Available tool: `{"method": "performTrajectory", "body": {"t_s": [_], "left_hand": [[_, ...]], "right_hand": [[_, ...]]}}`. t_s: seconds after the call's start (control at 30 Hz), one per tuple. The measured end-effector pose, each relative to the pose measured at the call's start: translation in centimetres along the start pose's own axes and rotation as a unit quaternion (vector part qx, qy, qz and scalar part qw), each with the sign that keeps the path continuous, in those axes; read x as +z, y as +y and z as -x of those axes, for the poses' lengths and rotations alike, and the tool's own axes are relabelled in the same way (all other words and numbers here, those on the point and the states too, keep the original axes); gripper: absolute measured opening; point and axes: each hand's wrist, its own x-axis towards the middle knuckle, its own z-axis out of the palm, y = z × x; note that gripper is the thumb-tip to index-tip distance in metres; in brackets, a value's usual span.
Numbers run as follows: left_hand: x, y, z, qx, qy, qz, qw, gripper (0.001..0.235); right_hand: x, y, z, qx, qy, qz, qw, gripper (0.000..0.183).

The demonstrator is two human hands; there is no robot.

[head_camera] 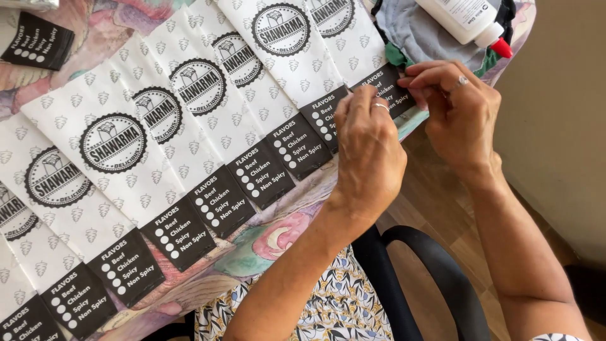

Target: The person arranges printed paper labels on a table, then applies glue from a bottle to the edges of the labels and presses them down to adhere them to the surface.

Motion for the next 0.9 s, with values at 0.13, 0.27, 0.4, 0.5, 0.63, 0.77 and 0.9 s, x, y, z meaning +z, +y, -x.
{"method": "performTrajectory", "body": {"t_s": [0.13, 0.27, 0.4, 0.5, 0.63, 0.77, 0.9], "left_hand": [[-3.5, 0.4, 2.2, 0.098, -0.028, 0.016, 0.995, 0.027], [-6.5, -0.8, 3.5, 0.085, -0.052, -0.063, 0.993, 0.025], [-8.0, -1.1, 3.3, 0.086, -0.037, -0.102, 0.990, 0.031], [-8.1, -1.2, 3.2, 0.084, -0.042, -0.112, 0.989, 0.032], [-7.5, -1.5, 3.6, 0.082, -0.053, -0.079, 0.992, 0.028], [-7.3, -1.5, 3.5, 0.099, -0.022, -0.046, 0.994, 0.010], [-7.0, -1.8, 3.9, 0.100, -0.033, -0.026, 0.994, 0.006]], "right_hand": [[0.4, -1.6, 0.5, -0.066, -0.030, 0.019, 0.997, 0.028], [0.0, -0.9, 0.5, -0.058, -0.022, 0.044, 0.997, 0.031], [0.2, -1.2, 0.1, -0.105, -0.090, -0.028, 0.990, 0.021], [0.6, -1.1, 0.1, -0.135, -0.138, -0.077, 0.978, 0.026], [0.5, -0.8, 0.0, -0.151, -0.136, -0.072, 0.977, 0.020], [0.4, -0.1, 0.4, -0.155, -0.128, -0.072, 0.977, 0.015], [0.3, 0.0, 0.4, -0.167, -0.130, -0.087, 0.973, 0.015]]}}
